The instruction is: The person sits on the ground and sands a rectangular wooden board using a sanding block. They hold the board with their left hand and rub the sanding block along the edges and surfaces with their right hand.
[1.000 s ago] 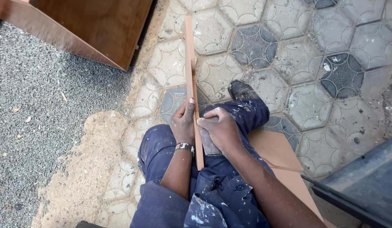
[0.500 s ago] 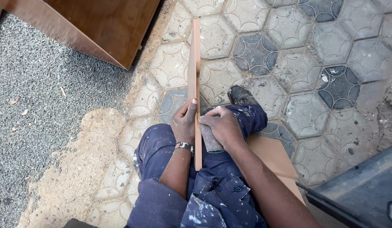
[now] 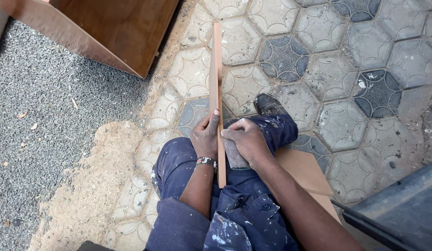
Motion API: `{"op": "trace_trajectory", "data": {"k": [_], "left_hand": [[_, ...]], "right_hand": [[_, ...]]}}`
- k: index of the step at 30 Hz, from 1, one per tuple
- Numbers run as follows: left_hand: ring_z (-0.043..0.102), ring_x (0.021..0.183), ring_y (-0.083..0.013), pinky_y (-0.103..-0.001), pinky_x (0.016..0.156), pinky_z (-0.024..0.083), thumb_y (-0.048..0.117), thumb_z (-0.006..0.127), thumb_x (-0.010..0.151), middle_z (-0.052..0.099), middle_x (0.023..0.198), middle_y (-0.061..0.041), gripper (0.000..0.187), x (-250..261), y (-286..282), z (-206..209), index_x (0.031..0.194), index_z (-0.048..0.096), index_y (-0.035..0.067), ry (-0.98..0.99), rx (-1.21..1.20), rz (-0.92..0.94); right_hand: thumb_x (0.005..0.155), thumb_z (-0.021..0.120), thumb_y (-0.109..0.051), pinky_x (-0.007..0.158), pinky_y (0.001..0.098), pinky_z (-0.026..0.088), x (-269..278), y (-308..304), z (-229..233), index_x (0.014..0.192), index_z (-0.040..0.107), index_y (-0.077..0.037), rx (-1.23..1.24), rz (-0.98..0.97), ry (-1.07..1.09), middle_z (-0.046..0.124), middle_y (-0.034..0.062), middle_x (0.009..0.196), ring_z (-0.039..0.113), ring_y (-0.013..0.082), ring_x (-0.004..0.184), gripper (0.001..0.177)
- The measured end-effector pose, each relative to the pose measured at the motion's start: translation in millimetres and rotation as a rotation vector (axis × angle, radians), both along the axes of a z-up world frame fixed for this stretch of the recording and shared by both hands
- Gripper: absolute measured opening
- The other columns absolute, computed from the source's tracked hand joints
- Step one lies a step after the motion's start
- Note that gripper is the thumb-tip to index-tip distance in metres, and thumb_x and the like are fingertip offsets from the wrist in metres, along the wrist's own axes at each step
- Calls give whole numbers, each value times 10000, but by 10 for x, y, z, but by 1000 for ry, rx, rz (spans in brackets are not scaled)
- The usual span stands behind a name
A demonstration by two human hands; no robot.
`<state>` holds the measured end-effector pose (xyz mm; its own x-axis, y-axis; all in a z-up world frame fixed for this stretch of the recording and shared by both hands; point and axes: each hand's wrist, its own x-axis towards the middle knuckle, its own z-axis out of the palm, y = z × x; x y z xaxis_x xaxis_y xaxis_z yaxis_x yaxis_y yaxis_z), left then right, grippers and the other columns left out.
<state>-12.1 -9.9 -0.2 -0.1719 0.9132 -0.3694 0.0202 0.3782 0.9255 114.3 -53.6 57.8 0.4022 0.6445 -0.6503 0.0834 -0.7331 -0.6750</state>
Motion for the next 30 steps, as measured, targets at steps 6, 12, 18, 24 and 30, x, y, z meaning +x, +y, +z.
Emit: {"op": "trace_trajectory", "data": {"k": [6, 12, 18, 24, 30], "left_hand": [[826, 1279, -262, -499, 1120, 652, 531, 979, 976, 940, 1216, -144, 447, 2, 2, 3, 1283, 958, 207, 33, -16, -19], [828, 1289, -255, -478, 1131, 649, 503, 982, 989, 939, 1235, -140, 399, 7, 4, 9, 1257, 970, 207, 40, 6, -25], [809, 1279, -244, -489, 1123, 643, 500, 976, 994, 931, 1229, -154, 411, -29, 14, -9, 1271, 963, 196, 50, 8, -37], [839, 1245, -221, -454, 1101, 661, 547, 981, 967, 939, 1191, -113, 410, 20, 13, 4, 1234, 974, 237, 65, -17, -21], [817, 1269, -210, -466, 1109, 656, 517, 980, 990, 939, 1207, -122, 404, -14, 13, 8, 1258, 965, 215, 56, -8, -23]], "right_hand": [[795, 937, -453, 1007, 432, 621, 42, 87, -199, 1127, 904, -234, -4, 2, -57, 890, 113, 1191, 828, 346, 1280, 400], [810, 949, -439, 1052, 452, 616, -50, -224, -28, 1132, 909, -207, -19, -29, 13, 879, 155, 1225, 823, 374, 1295, 399], [812, 938, -512, 1092, 478, 619, -3, 118, -161, 1148, 905, -255, -35, 37, -79, 902, 90, 1267, 808, 395, 1342, 424], [804, 927, -468, 1111, 499, 605, -45, -134, 19, 1167, 891, -202, -41, 8, -46, 881, 153, 1285, 794, 415, 1375, 451], [851, 936, -469, 1006, 435, 638, 37, -40, -117, 1174, 883, -233, -19, 14, 19, 893, 111, 1203, 849, 347, 1249, 403]]}}
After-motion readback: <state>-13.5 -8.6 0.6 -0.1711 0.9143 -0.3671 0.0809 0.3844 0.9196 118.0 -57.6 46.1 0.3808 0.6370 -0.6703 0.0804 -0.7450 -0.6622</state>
